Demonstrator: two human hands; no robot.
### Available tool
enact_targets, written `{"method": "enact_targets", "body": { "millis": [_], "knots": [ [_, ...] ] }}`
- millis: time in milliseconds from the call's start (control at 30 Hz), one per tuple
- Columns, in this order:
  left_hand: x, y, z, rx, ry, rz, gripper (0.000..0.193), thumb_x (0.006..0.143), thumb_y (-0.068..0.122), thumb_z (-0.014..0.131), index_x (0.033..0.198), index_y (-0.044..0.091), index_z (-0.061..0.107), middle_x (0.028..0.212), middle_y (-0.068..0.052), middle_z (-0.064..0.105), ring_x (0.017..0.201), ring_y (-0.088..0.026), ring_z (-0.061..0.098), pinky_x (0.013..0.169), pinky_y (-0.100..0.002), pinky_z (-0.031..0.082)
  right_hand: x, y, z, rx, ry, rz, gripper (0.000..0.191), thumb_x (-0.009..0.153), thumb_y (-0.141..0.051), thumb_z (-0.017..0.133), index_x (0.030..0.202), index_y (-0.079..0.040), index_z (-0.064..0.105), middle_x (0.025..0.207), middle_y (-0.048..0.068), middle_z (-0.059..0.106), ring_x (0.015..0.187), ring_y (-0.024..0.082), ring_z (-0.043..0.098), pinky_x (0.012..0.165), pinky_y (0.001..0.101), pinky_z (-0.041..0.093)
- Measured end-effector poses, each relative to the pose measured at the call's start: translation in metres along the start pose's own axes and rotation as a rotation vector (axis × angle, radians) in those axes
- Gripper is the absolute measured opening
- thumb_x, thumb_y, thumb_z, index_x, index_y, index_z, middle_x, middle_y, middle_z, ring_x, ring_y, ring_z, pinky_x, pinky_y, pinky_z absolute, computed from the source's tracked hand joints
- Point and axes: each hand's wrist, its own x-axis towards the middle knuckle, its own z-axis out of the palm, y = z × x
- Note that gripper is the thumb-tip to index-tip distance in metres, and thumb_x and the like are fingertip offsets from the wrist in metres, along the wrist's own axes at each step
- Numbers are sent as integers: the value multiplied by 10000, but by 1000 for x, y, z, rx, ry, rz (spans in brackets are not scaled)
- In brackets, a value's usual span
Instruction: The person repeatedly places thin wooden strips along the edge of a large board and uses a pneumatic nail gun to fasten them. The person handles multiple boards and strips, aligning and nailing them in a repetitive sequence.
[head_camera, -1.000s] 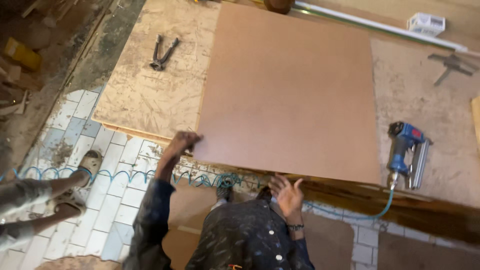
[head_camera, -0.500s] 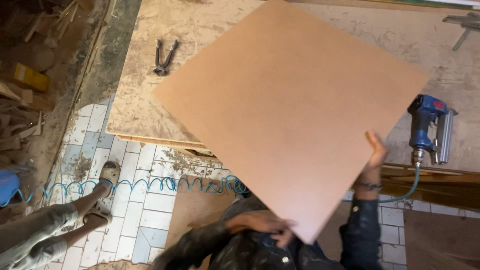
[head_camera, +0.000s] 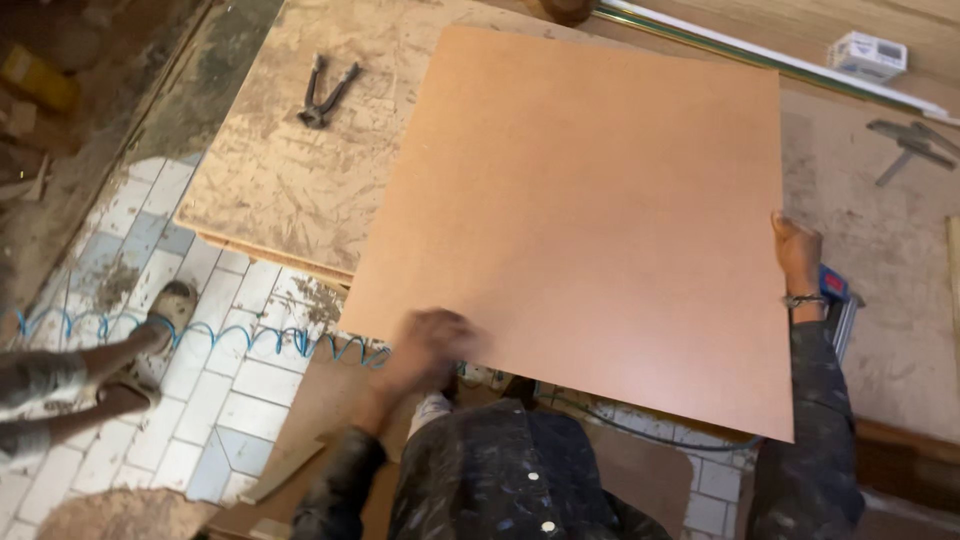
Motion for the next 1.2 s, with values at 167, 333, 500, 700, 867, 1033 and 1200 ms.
{"method": "enact_targets", "body": {
  "millis": [167,333,500,700,867,1033,1200],
  "knots": [
    [-67,-92,-10,99,128,-570,732,923,500,606,1533,152,400,1631,-240,260,1494,-423,226,1157,-613,190,-64,32,3,-387,-207,-208,435,1032,-429,694,967,0,699,781,263,685,744,415,686,629,489,522],
    [-81,-124,15,-78,113,-392,948,933,653,519,1619,72,217,1684,-203,149,1568,-362,88,1203,-636,117,-153,45,46,-163,-173,36,419,918,-275,850,885,77,626,712,244,631,669,331,603,644,454,501],
    [-74,-135,20,247,43,-484,998,790,717,528,1576,159,268,1683,-165,161,1559,-300,134,1168,-622,147,-156,49,66,376,30,-119,291,864,-141,782,1049,26,631,796,30,633,694,96,514,621,326,446],
    [-33,-153,24,288,61,-457,869,939,599,492,1649,153,263,1732,-83,215,1598,-337,164,1235,-593,167,-130,42,81,156,52,-1,369,898,-99,852,861,54,518,658,123,410,646,183,331,588,403,337],
    [-12,-167,23,187,121,-413,840,982,556,507,1652,108,269,1709,-124,255,1583,-346,216,1239,-588,174,-117,23,86,172,193,-150,386,840,-54,888,791,-4,508,763,-47,420,738,114,361,609,319,341],
    [-18,-168,25,156,143,-364,817,971,514,565,1633,96,330,1693,-117,342,1574,-326,264,1226,-579,203,-114,18,79,263,112,-15,516,901,-4,830,755,-57,338,746,-46,270,707,114,257,579,343,237],
    [-18,-166,36,199,171,-371,797,961,538,613,1601,106,412,1657,-129,395,1550,-323,323,1211,-594,224,-113,15,77,208,81,-31,560,898,16,852,772,-57,312,719,-8,259,696,122,258,575,348,249]
  ]
}}
